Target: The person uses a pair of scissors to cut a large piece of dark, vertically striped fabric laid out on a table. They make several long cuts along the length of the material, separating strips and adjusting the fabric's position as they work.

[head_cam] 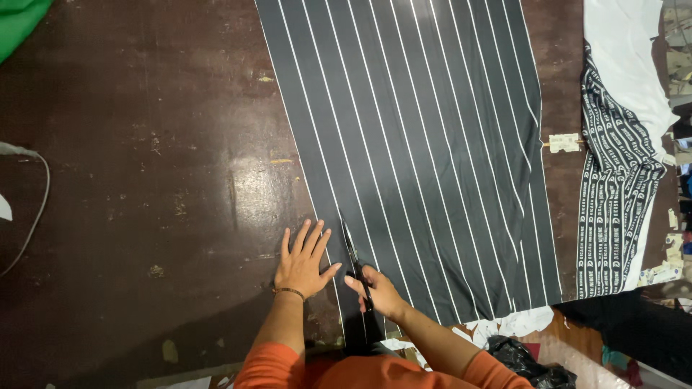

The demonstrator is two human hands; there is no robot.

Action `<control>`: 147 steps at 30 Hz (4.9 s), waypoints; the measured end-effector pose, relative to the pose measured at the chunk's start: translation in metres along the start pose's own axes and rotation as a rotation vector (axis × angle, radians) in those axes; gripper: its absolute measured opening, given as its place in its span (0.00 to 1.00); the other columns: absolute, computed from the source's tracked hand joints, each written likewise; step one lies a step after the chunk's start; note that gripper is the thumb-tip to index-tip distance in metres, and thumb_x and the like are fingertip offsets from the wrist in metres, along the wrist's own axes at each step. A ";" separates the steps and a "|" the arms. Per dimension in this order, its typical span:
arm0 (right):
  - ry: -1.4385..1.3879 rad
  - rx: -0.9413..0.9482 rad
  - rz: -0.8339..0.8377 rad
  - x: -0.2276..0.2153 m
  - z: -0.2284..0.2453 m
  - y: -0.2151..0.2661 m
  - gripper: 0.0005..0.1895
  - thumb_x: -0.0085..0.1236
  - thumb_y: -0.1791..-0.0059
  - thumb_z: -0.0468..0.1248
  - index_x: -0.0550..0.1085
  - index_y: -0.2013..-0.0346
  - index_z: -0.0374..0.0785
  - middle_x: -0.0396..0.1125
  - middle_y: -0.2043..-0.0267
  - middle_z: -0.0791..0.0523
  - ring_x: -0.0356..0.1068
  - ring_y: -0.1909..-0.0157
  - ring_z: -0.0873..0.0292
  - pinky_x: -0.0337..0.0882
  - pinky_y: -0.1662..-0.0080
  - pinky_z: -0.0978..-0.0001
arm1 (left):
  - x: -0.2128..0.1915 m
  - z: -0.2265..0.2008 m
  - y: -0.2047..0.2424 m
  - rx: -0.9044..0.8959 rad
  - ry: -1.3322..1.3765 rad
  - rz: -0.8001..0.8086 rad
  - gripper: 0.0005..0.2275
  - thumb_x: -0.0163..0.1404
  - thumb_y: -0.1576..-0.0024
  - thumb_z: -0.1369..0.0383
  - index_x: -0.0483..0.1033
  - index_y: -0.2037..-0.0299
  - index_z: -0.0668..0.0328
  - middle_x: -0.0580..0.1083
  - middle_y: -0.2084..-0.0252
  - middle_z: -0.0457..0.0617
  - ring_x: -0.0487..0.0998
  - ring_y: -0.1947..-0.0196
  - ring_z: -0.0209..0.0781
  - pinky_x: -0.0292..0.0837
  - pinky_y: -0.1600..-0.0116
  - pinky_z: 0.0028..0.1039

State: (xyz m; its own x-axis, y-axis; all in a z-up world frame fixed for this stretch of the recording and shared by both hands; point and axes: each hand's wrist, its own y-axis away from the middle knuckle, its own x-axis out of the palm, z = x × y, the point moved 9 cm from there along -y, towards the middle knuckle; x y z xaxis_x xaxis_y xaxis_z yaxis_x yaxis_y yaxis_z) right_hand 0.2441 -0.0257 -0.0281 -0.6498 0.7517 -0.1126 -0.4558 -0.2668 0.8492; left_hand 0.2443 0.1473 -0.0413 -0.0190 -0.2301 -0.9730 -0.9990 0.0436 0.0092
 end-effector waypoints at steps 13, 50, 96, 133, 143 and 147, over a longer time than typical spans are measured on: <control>-0.016 -0.028 -0.053 -0.009 -0.014 -0.042 0.24 0.68 0.53 0.56 0.73 0.69 0.39 0.70 0.82 0.48 0.75 0.81 0.56 0.72 0.74 0.74 | 0.011 0.004 -0.003 -0.066 0.103 0.143 0.37 0.40 0.44 0.35 0.53 0.26 0.39 0.46 0.20 0.38 0.40 0.21 0.45 0.32 0.22 0.57; -0.016 0.011 -0.013 -0.012 0.095 -0.058 0.23 0.60 0.51 0.56 0.62 0.71 0.44 0.62 0.82 0.54 0.66 0.83 0.59 0.66 0.74 0.73 | -0.005 0.005 -0.004 -0.016 0.111 -0.017 0.35 0.38 0.42 0.39 0.57 0.28 0.48 0.48 0.21 0.42 0.41 0.21 0.46 0.29 0.23 0.57; -0.059 0.026 -0.010 -0.016 0.163 -0.104 0.24 0.61 0.52 0.56 0.64 0.67 0.40 0.60 0.82 0.53 0.62 0.84 0.59 0.67 0.76 0.71 | -0.007 0.007 -0.005 -0.011 0.063 -0.059 0.36 0.33 0.41 0.36 0.54 0.26 0.45 0.49 0.21 0.42 0.41 0.21 0.44 0.29 0.22 0.55; 0.016 -0.071 -0.081 -0.031 0.188 -0.163 0.24 0.67 0.52 0.55 0.74 0.69 0.36 0.69 0.82 0.46 0.74 0.84 0.56 0.68 0.80 0.78 | -0.031 0.124 -0.156 -0.152 0.121 -0.108 0.29 0.40 0.39 0.42 0.63 0.32 0.45 0.57 0.24 0.44 0.50 0.23 0.47 0.38 0.23 0.54; -0.001 -0.084 -0.091 -0.029 0.208 -0.169 0.24 0.66 0.52 0.56 0.74 0.68 0.36 0.69 0.82 0.46 0.73 0.84 0.56 0.66 0.81 0.79 | -0.031 0.124 -0.156 -0.147 0.143 -0.128 0.28 0.41 0.40 0.43 0.63 0.33 0.45 0.57 0.25 0.46 0.51 0.23 0.47 0.39 0.23 0.54; -0.047 -0.086 -0.098 -0.026 0.228 -0.163 0.24 0.67 0.53 0.56 0.74 0.67 0.37 0.68 0.82 0.46 0.73 0.84 0.56 0.66 0.81 0.79 | -0.027 0.124 -0.156 -0.153 0.136 -0.134 0.28 0.40 0.39 0.42 0.63 0.33 0.45 0.56 0.25 0.45 0.49 0.23 0.46 0.38 0.23 0.53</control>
State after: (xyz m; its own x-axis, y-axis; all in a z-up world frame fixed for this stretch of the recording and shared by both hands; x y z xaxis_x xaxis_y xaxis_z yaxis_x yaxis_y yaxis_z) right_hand 0.4739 0.1357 -0.0460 -0.5715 0.8034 -0.1670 -0.5672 -0.2397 0.7879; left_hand 0.4060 0.2676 -0.0456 0.1192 -0.3527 -0.9281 -0.9872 -0.1419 -0.0729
